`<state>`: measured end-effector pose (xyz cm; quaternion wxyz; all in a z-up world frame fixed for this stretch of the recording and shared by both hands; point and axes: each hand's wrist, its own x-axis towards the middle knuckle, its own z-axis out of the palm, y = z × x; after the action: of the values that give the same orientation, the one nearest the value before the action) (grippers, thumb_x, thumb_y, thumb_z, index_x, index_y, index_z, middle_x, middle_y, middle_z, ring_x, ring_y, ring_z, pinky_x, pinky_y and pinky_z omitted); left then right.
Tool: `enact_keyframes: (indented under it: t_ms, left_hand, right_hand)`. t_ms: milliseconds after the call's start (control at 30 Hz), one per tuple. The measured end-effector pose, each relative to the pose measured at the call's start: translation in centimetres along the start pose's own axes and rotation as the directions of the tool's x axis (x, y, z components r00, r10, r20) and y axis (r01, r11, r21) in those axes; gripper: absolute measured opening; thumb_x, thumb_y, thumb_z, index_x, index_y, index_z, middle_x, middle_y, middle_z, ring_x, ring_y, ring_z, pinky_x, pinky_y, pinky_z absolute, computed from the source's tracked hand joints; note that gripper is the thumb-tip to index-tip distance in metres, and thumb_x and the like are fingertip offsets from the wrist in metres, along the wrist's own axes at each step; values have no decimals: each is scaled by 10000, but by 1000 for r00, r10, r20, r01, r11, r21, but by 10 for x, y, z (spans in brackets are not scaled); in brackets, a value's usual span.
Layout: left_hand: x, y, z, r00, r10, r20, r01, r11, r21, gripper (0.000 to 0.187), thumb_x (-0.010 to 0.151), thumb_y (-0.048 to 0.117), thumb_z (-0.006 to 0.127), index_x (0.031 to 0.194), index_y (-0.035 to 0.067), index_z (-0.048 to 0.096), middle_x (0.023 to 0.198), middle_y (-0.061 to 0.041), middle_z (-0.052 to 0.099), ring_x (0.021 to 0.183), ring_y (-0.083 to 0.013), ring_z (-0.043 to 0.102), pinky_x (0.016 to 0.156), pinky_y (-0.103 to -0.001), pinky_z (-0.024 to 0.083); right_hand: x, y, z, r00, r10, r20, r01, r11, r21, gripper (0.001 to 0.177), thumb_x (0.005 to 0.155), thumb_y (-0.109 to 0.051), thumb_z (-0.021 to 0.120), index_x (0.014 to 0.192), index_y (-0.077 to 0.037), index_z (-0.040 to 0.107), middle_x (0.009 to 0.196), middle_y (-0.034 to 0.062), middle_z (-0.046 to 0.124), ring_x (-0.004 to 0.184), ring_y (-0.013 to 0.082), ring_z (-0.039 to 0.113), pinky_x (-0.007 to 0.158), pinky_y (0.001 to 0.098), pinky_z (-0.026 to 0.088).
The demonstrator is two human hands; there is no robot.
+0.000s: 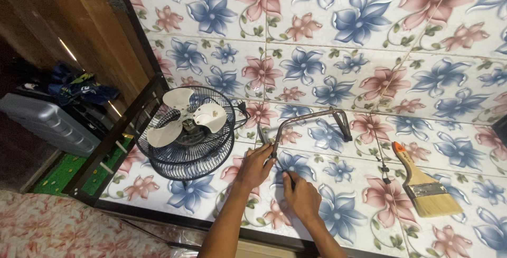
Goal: The person uses a screwdriver to tighten screws on a metal fan stand placed on a tiled counter. The fan head sits nearby, and the person repeatedly adjusts and secures the stand's joints.
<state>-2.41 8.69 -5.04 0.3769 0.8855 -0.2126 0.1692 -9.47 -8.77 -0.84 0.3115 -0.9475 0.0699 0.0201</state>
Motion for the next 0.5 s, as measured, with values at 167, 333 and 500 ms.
enact_keyframes:
  t_ms: [167, 333, 500]
  left_hand:
    - [3, 0, 1, 997, -67, 30, 66, 998, 16, 390, 937, 182, 678, 1309, 66, 658, 1362, -194, 649, 1202, -346, 628, 969, -481, 421]
    - [5, 4, -2, 997, -66, 40, 65, 998, 20, 404, 897, 179, 703, 1280, 54, 665, 1307, -183, 674, 1180, -341, 635, 946, -475, 424]
    - [4, 8, -2, 998, -54, 32, 53, 997, 52, 363, 920, 175, 693, 1259, 46, 670, 1288, -175, 690, 1169, -329, 644, 958, -466, 428]
  right_hand:
    - [2, -4, -2, 999, 47, 23, -47, 999, 1, 479, 961, -551, 474, 1146, -210, 756, 843, 213, 760, 900, 436, 724, 801, 546, 545]
    - [3, -2, 1, 1000, 23, 13, -23, 1000, 9, 475, 964, -545, 464, 1125, -210, 761, 857, 210, 761, 901, 433, 728, 798, 542, 550]
    - [12, 10, 17, 996, 31, 79, -35, 998, 48, 477, 982, -537, 438, 1081, -205, 767, 834, 170, 777, 882, 408, 724, 779, 521, 534]
